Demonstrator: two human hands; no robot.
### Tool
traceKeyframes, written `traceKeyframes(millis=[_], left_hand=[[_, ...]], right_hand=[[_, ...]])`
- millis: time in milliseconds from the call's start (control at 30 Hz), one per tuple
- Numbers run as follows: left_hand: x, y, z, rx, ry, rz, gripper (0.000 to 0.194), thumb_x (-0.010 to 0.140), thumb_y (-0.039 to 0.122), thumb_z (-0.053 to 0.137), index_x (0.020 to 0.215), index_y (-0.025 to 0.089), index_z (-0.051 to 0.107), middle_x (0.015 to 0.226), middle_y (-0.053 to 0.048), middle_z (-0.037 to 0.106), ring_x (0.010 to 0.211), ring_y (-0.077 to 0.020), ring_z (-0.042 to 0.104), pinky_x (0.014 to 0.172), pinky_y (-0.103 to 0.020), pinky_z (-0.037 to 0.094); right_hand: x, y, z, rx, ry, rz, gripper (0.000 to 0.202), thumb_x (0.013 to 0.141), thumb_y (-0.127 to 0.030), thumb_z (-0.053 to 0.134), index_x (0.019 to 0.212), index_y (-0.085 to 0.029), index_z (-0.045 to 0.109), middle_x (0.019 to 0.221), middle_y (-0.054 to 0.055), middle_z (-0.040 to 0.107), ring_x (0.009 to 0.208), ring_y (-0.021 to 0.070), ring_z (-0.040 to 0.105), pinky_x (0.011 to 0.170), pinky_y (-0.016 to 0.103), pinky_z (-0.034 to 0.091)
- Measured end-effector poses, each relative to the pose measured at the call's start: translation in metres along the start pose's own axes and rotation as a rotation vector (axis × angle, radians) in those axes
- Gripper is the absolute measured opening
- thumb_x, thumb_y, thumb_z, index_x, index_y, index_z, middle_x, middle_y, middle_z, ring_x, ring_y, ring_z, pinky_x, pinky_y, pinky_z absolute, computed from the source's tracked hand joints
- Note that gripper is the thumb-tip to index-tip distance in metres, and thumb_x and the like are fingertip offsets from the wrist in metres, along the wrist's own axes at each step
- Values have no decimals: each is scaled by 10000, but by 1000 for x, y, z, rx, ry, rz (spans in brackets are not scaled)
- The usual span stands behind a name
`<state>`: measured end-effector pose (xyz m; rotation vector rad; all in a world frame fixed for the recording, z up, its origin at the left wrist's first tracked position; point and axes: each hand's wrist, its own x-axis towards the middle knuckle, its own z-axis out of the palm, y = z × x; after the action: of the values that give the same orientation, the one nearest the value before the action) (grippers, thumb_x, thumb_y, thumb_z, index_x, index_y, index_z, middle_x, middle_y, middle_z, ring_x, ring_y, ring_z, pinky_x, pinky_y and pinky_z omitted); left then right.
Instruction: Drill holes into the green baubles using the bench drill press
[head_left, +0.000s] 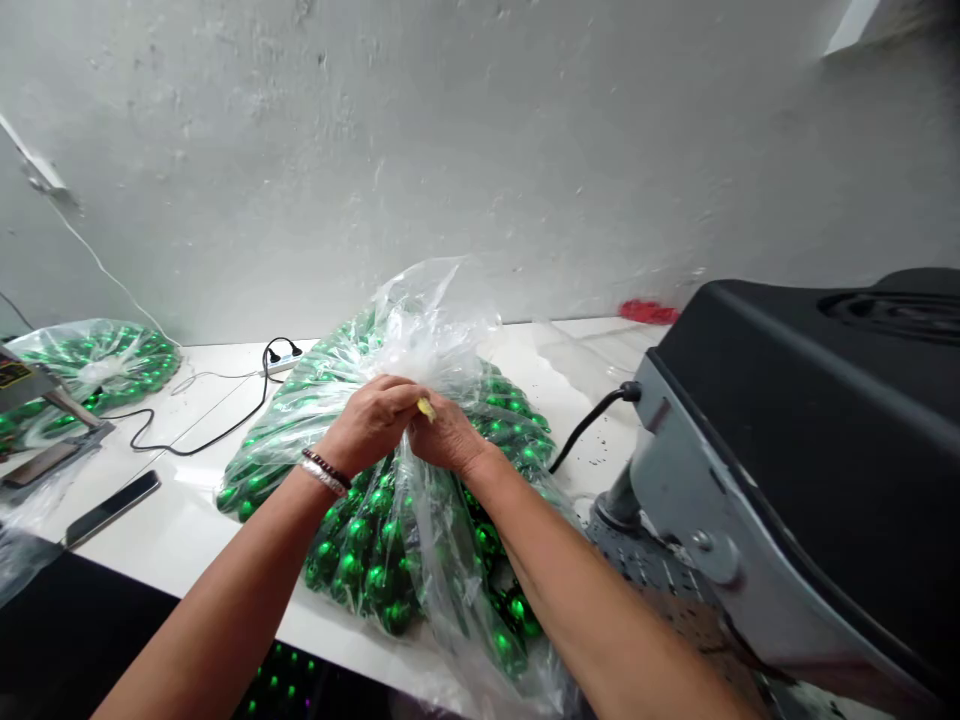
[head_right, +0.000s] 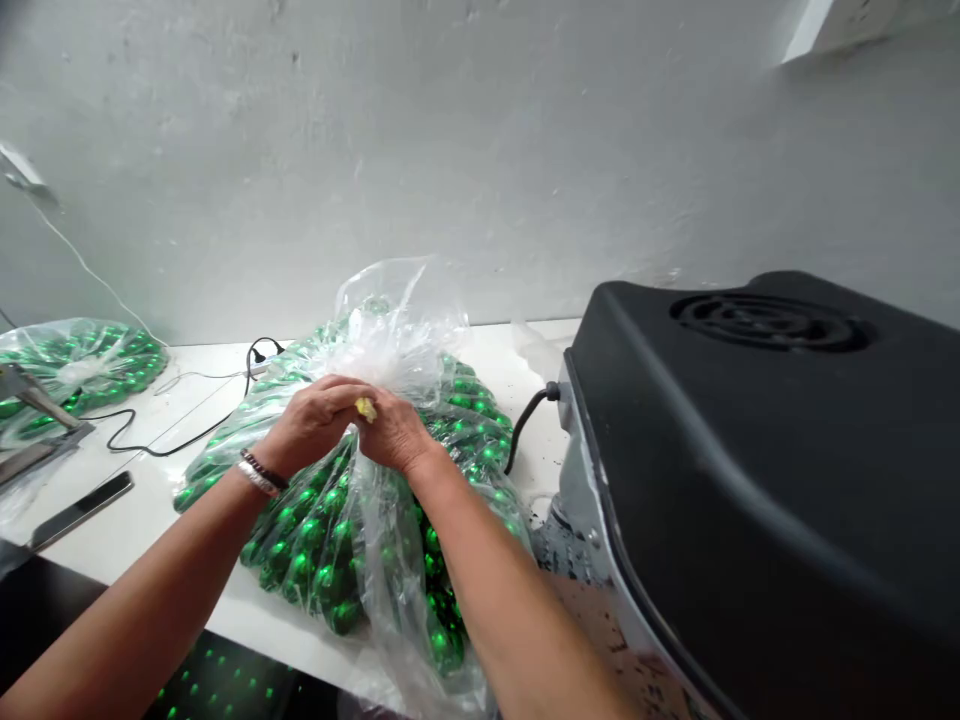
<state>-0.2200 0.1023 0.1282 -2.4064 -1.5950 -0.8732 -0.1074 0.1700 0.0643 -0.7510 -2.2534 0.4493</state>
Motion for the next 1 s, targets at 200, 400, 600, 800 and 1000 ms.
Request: traceKeyframes(millis=[200, 400, 600, 800, 1000], left_hand=[[17, -23, 18, -50, -29, -233, 431, 796, 101, 400, 1186, 166, 571, 1109, -68, 650, 963, -144, 616, 909, -276, 463], [18, -30, 29, 261, -193, -167, 450, 780, 66, 390, 1137, 231, 607, 1172, -55, 629, 1035, -182, 598, 923, -298, 441], [20, -31, 30, 414, -202, -202, 342, 813, 117, 394, 1012, 224, 651, 1051, -80, 661, 931, -197, 626, 810, -282, 467], [18, -29, 28, 453, -235, -235, 317, 849, 163, 366, 1074, 202, 586, 993, -94, 660, 868, -210, 633, 752, -308, 472], [16, -33, 26, 329, -232, -211, 306, 834, 148, 396, 992, 219, 648, 1004, -74, 653, 922, -172, 612, 831, -278, 452]], right_hand=[[0, 4, 4, 112, 172, 146, 274, 899, -316, 369, 994, -142, 558, 895, 29, 627, 822, 91, 581, 789, 255, 463], [-7, 2, 4, 135, 241, 164, 249, 879, -248, 357, 930, -176, 590, 966, 41, 647, 916, 115, 571, 855, 210, 401], [-9, 9, 6, 121, 286, 172, 238, 864, -217, 370, 941, -170, 590, 1018, 46, 642, 938, 120, 566, 885, 214, 393], [-7, 7, 6, 118, 317, 181, 239, 871, -252, 378, 928, -180, 599, 994, 38, 649, 924, 116, 578, 872, 223, 422], [-7, 12, 3, 93, 325, 113, 210, 825, -242, 444, 881, -205, 643, 1064, 65, 605, 1107, 146, 506, 995, 299, 386]])
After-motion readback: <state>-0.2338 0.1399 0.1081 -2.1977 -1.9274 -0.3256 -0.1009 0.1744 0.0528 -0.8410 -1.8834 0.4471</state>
